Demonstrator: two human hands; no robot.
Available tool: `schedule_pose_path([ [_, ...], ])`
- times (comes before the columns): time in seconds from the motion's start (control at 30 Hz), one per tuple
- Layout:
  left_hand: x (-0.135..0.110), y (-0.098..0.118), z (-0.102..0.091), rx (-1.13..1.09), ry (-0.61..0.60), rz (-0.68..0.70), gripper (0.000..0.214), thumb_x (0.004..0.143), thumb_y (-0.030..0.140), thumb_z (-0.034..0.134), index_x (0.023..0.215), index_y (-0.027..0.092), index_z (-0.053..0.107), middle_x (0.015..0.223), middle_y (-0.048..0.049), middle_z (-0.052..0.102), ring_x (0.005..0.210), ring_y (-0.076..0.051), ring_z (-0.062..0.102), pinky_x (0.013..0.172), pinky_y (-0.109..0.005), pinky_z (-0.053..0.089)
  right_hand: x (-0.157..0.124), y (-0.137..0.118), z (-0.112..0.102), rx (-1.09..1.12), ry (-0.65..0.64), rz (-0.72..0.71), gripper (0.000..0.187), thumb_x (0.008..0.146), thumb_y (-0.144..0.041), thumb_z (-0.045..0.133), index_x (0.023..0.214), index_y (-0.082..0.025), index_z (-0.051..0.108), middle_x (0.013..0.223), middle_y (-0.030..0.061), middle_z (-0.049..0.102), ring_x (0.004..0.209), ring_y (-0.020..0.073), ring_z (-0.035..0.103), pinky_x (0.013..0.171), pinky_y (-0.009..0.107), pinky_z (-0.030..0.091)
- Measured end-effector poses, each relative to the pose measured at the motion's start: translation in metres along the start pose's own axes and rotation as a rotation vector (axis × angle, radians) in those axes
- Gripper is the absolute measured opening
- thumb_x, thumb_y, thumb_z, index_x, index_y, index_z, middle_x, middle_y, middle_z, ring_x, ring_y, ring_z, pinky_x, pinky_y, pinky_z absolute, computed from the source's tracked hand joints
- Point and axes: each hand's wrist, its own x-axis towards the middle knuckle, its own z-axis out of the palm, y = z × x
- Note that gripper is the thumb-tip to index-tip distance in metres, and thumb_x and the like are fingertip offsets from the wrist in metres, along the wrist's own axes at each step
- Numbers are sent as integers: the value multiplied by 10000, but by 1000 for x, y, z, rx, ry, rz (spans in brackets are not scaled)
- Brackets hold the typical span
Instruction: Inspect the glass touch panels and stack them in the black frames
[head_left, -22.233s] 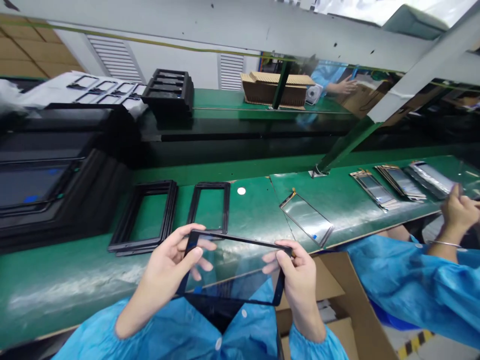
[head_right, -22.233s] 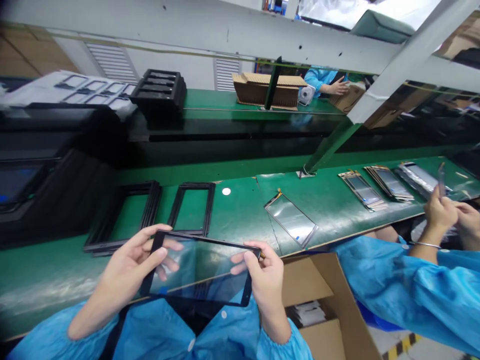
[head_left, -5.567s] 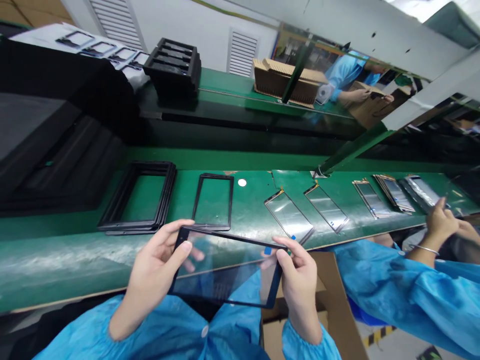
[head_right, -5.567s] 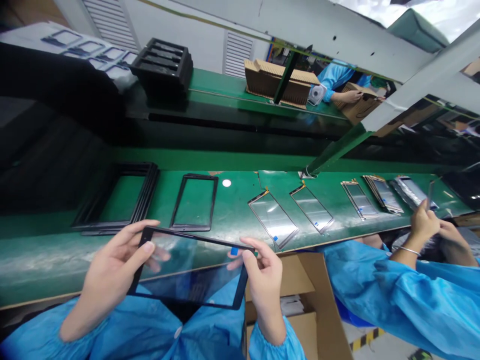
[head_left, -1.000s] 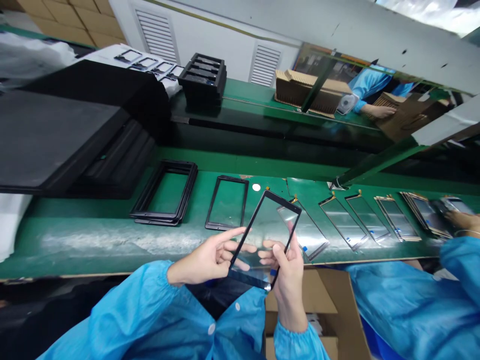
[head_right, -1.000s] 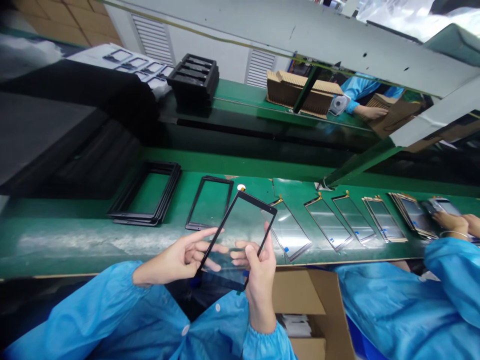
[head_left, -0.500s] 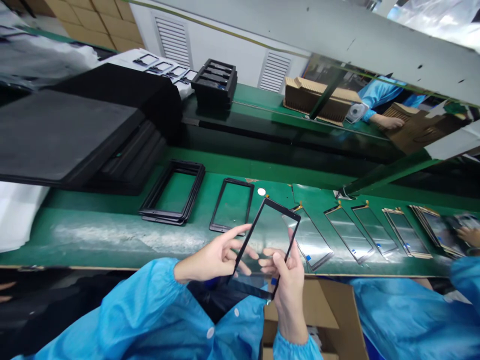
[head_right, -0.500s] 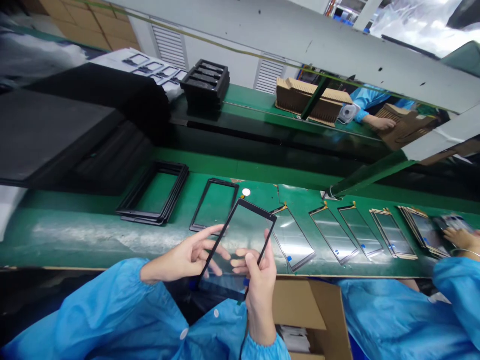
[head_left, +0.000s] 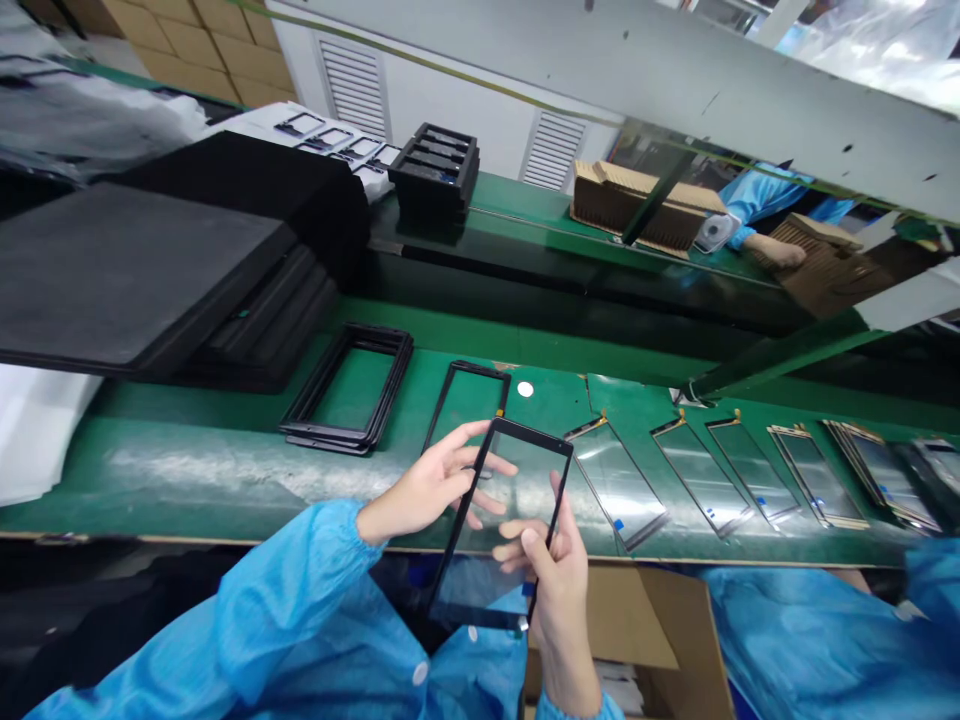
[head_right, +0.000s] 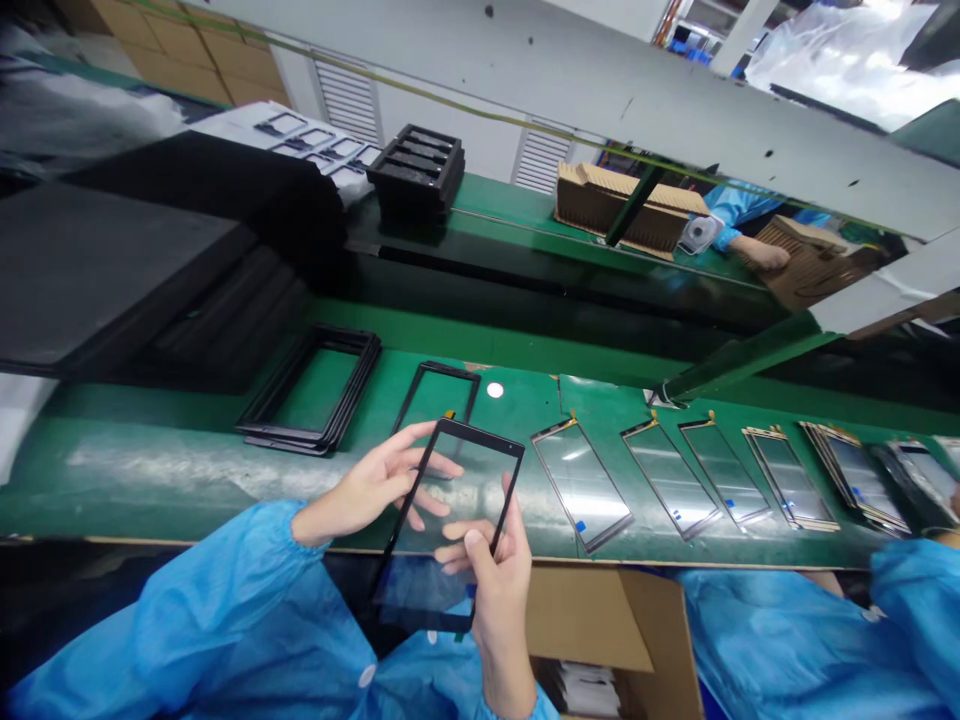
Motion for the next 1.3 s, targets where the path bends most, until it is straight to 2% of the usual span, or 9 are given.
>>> schedule_pose_path([
  [0.17, -22, -9, 7, 69, 45, -88, 589, 1025, 473, 683, 1550, 227, 583, 1414, -216, 720, 1079, -313, 807, 825, -339, 654, 11, -5, 0, 75, 166, -30, 1145, 812, -485, 904, 1704, -244, 228, 933, 43, 834, 665, 192, 798, 544, 233, 616],
  [0.37, -39, -23, 5, 85, 135, -105, 585, 930, 508, 789, 1410, 180, 724, 1253, -184, 807, 1066, -318, 799, 802, -347, 668, 14, -13, 13, 194, 283, -99, 1071, 874, -442, 858, 1706, -324, 194, 1038, 34, 820, 778, 178, 812, 614, 231, 626],
  [0.5, -39, -5, 8, 132, 318, -3, 447, 915, 465, 811, 1238, 156, 815, 1115, -171, 846, 969, -305, 817, 795, -334, 667, -2, 1, 20, 247, 204, -55, 964, 855, -472, 867, 1653, -324, 347, 1183, 81, 808, 916, 213, 818, 719, 282, 638],
  [0.6, -41, 16, 10, 177, 380, 42, 400, 934, 513, 769, 1069, 145, 850, 1022, -168, 854, 917, -316, 817, 695, -329, 675, -13, 18, 18, 264, 165, -10, 901, 793, -476, 914, 1563, -276, 489, 1195, 120, 810, 878, 258, 823, 684, 328, 638],
  [0.73, -44, 32, 13, 220, 395, 18, 438, 924, 523, 771, 1141, 147, 832, 1061, -173, 851, 841, -305, 826, 630, -319, 672, -20, 31, 14, 297, 208, 32, 767, 742, -455, 948, 1404, -261, 613, 1175, 128, 814, 854, 301, 830, 635, 371, 645],
  [0.9, -48, 36, 19, 261, 389, 23, 342, 934, 441, 766, 1096, 154, 856, 1064, -153, 856, 799, -277, 837, 645, -285, 660, -24, 32, 12, 322, 227, 31, 591, 745, -435, 948, 1253, -309, 673, 1142, 73, 821, 806, 266, 830, 604, 342, 649],
  [1.1, -49, 38, 19, 262, 362, 15, 353, 922, 461, 775, 1053, 148, 870, 1043, -145, 860, 797, -290, 839, 652, -303, 667, -27, 34, 12, 332, 230, 17, 593, 781, -414, 931, 1299, -312, 661, 1142, 73, 822, 803, 258, 831, 614, 340, 656],
  [1.2, -49, 45, 15, 330, 344, 25, 410, 944, 470, 750, 1201, 162, 834, 1078, -141, 857, 812, -287, 837, 706, -322, 677, -25, 35, 15, 345, 222, 13, 604, 779, -415, 936, 1308, -289, 671, 1153, 91, 826, 822, 271, 835, 619, 348, 655],
  [1.3, -47, 55, 12, 552, 322, 118, 473, 978, 416, 720, 1420, 250, 730, 1267, -90, 816, 1074, -284, 809, 914, -301, 641, -23, 37, 18, 330, 208, -3, 586, 764, -442, 946, 1264, -250, 709, 1134, 116, 834, 819, 289, 839, 604, 354, 654],
])
